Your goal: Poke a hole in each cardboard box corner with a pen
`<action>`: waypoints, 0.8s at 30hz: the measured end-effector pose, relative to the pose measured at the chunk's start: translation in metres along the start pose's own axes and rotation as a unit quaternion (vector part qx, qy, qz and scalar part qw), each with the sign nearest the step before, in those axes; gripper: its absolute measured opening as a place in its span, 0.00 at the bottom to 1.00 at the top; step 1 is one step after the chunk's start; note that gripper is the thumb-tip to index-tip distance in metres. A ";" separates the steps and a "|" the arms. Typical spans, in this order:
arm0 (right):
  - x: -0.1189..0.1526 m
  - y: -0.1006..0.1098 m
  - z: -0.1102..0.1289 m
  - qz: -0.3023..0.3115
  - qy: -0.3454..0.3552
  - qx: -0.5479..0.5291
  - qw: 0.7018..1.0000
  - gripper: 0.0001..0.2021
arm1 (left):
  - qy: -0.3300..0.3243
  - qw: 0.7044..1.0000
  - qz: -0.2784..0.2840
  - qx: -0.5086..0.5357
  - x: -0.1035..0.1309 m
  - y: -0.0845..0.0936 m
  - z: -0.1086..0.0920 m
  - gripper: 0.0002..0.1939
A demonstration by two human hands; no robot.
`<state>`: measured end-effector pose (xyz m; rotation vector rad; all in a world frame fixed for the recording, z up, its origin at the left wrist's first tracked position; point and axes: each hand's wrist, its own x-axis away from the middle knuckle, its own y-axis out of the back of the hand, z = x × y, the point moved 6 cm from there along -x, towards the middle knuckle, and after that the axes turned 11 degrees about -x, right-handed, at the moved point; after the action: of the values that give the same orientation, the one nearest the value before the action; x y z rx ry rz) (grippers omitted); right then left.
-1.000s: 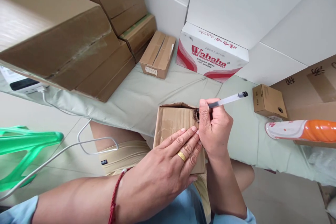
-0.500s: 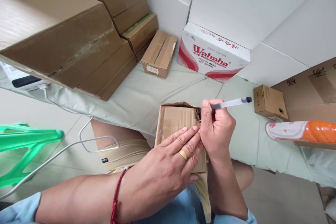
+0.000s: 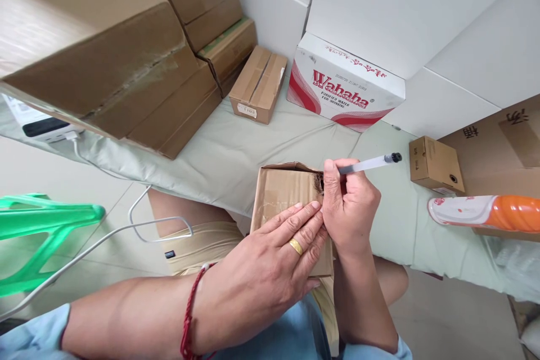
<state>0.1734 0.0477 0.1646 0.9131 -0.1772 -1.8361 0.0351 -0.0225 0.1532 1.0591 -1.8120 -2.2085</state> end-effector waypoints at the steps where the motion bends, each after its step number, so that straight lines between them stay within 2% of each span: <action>1: 0.000 -0.001 -0.001 0.005 -0.005 -0.009 1.000 0.18 | 0.000 1.000 0.002 0.001 0.000 0.000 0.000 0.27; 7: 0.003 0.001 -0.002 -0.018 -0.016 -0.028 0.999 0.17 | -0.003 1.000 0.012 0.007 0.000 0.000 0.000 0.28; 13: 0.004 0.000 0.000 0.004 -0.010 -0.026 1.000 0.18 | 0.000 1.000 0.010 0.009 0.000 0.000 0.000 0.28; 18: 0.005 0.002 0.000 -0.029 -0.005 -0.026 0.999 0.18 | -0.001 1.000 0.009 0.013 0.000 0.000 -0.001 0.28; 24: 0.006 0.001 0.000 -0.004 -0.004 -0.012 1.000 0.18 | -0.005 1.000 0.012 0.011 0.000 -0.001 0.000 0.28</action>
<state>0.1730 0.0425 0.1624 0.8909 -0.1553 -1.8459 0.0354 -0.0226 0.1521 1.0279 -1.8464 -2.1894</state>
